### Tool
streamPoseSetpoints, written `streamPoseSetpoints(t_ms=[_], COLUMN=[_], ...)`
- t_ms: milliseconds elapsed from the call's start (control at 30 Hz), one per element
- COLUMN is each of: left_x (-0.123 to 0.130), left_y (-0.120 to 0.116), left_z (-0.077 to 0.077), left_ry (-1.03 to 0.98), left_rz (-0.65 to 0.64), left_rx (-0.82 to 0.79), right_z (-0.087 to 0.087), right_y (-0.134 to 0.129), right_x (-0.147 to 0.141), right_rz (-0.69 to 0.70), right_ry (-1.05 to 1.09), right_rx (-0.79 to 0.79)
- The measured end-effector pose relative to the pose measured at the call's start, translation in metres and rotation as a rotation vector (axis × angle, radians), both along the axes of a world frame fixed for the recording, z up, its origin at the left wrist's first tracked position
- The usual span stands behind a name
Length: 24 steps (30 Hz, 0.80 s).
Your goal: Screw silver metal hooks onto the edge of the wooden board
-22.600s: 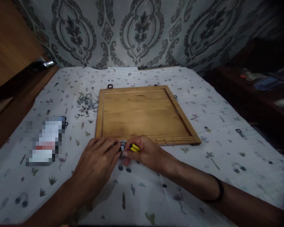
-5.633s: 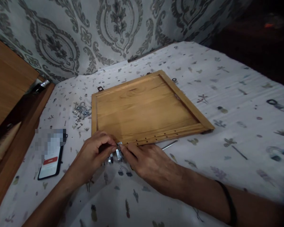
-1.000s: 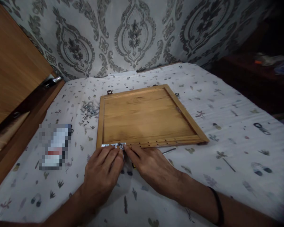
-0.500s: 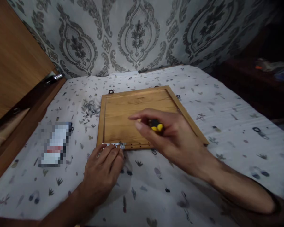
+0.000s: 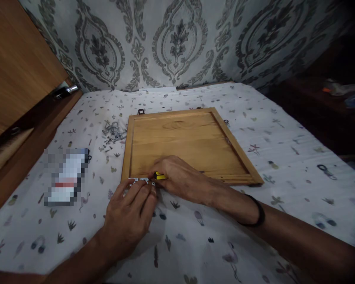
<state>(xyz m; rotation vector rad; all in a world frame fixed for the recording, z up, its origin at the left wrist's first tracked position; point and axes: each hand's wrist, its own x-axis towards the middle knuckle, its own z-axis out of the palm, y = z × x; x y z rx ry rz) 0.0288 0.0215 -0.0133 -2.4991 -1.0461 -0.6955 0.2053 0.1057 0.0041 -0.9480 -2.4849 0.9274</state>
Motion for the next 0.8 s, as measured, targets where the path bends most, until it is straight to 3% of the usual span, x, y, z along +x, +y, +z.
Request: streamPoseSetpoints(t_ms=[433,800], left_x=[0.001,0.0], left_y=[-0.001,-0.002], left_z=[0.002,0.001], left_ry=[0.009,0.013], left_rz=[0.019,0.018], left_rx=[0.025,0.02], right_z=[0.006,0.01], right_y=[-0.004,-0.006], right_x=[0.0,-0.002], right_rz=[-0.116,-0.12], right_ry=[-0.021,-0.032], right_rx=[-0.044,-0.066])
